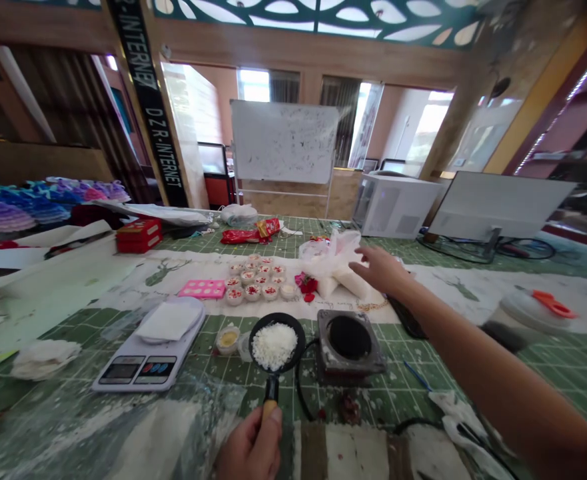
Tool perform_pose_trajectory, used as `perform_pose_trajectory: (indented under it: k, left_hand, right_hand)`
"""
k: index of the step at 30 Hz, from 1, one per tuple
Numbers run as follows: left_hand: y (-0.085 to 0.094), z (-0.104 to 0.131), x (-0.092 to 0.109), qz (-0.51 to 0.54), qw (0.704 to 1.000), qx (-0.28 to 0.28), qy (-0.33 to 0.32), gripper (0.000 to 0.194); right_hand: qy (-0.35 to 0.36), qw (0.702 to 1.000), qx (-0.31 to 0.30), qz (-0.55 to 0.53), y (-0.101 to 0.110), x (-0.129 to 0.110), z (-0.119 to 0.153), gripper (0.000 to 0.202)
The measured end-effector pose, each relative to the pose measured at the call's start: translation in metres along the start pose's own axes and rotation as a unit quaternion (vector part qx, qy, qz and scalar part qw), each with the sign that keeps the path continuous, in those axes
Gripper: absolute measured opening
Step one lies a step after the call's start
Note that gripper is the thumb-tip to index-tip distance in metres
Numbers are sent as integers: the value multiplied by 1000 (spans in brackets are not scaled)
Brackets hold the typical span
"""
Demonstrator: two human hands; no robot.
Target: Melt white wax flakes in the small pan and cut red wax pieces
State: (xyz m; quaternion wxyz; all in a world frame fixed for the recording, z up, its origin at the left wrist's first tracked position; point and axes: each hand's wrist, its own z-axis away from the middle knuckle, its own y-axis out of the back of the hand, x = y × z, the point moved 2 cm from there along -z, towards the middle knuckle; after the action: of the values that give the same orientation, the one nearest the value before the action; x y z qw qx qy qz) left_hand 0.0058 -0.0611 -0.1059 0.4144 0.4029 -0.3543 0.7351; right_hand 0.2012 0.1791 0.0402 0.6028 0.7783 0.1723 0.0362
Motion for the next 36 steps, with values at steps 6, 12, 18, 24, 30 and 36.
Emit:
perform_pose_trajectory:
  k: [6,12,18,24,30,36]
  left_hand:
    - [-11,24,18,-53,998,-43,-2,42]
    - [-26,45,41,-38,988,-150,6,37]
    - [-63,36,50,-80,977,-198,1,33]
    - [-90,20,40,-96,974,-205,-8,32]
    - [-91,10,30,-103,971,-214,-14,39]
    - [-89,9,30,-114,969,-218,-4,53]
  right_hand:
    - [-29,998,-26,-48,3,46,122,49]
    - [-66,991,-74,-94,5,60,196,42]
    - [-85,982,-126,-117,-4,60,241,37]
    - [-102,981,-115,-116,-12,75,268,35]
    - [-127,977,-136,-101,-13,90,280,36]
    - [-121,979,-137,-85,-6,80,274,35]
